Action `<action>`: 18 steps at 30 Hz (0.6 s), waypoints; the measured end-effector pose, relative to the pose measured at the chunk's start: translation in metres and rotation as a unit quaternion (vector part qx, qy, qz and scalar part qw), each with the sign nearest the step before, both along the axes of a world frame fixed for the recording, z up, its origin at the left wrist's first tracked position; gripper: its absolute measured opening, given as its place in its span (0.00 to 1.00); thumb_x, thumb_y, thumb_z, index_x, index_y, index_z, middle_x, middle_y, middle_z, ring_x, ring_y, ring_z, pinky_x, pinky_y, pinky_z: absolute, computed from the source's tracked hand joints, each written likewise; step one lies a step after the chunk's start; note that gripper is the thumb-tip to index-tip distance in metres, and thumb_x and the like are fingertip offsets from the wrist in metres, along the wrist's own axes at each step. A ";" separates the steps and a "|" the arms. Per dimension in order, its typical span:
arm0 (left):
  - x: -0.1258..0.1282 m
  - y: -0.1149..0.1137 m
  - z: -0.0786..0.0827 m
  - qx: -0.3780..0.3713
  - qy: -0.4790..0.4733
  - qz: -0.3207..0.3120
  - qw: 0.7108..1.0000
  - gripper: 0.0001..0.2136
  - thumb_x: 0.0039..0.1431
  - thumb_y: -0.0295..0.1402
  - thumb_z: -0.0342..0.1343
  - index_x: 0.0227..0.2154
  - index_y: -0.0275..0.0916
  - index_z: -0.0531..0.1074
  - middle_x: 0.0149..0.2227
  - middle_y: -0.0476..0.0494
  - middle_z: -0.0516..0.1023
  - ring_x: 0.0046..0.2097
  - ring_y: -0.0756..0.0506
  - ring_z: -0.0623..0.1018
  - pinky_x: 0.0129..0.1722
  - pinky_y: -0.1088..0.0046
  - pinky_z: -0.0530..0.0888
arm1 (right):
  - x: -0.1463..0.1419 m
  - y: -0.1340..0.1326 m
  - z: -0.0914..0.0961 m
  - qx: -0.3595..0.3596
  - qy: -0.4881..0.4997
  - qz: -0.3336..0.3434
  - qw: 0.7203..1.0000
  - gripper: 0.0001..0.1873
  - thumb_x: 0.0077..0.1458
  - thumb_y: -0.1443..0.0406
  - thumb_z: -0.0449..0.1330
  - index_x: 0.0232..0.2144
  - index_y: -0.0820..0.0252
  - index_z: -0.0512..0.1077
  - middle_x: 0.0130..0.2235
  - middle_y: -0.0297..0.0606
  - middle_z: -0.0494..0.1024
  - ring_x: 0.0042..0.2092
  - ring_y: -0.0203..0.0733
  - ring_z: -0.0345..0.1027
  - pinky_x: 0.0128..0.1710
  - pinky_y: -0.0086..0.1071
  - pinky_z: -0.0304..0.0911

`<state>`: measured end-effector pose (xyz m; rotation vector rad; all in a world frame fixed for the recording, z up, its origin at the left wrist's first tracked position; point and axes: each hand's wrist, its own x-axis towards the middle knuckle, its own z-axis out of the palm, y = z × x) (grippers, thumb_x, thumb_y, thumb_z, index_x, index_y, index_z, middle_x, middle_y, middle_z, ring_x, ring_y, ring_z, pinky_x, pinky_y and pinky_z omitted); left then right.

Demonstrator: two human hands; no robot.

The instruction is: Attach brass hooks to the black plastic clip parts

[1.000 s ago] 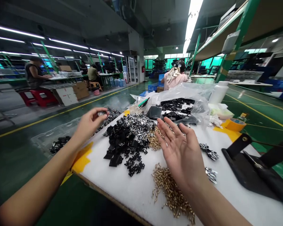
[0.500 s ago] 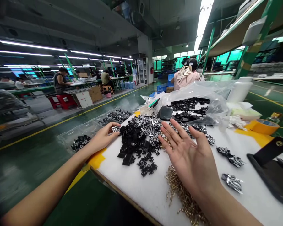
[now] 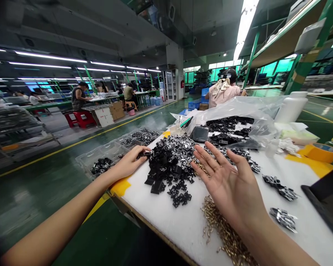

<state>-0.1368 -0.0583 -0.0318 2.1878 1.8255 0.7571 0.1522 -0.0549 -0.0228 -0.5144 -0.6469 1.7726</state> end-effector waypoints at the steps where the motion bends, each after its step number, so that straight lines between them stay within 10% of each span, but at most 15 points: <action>1: 0.000 -0.002 0.001 -0.006 0.006 -0.003 1.000 0.12 0.60 0.33 0.43 0.46 0.42 0.64 0.44 0.43 0.65 0.48 0.41 0.67 0.50 0.62 0.63 | 0.000 0.001 -0.001 0.002 -0.004 0.000 1.000 0.28 0.51 0.55 0.53 0.54 0.57 0.62 0.54 0.41 0.68 0.56 0.46 0.61 0.51 0.40 0.64; 18: -0.006 -0.018 0.000 0.000 0.055 0.011 0.998 0.11 0.64 0.35 0.38 0.43 0.40 0.62 0.44 0.39 0.69 0.48 0.40 0.69 0.48 0.62 0.66 | 0.004 0.000 -0.005 0.018 -0.040 -0.027 0.999 0.30 0.51 0.55 0.54 0.55 0.60 0.61 0.54 0.46 0.68 0.54 0.52 0.63 0.45 0.42 0.70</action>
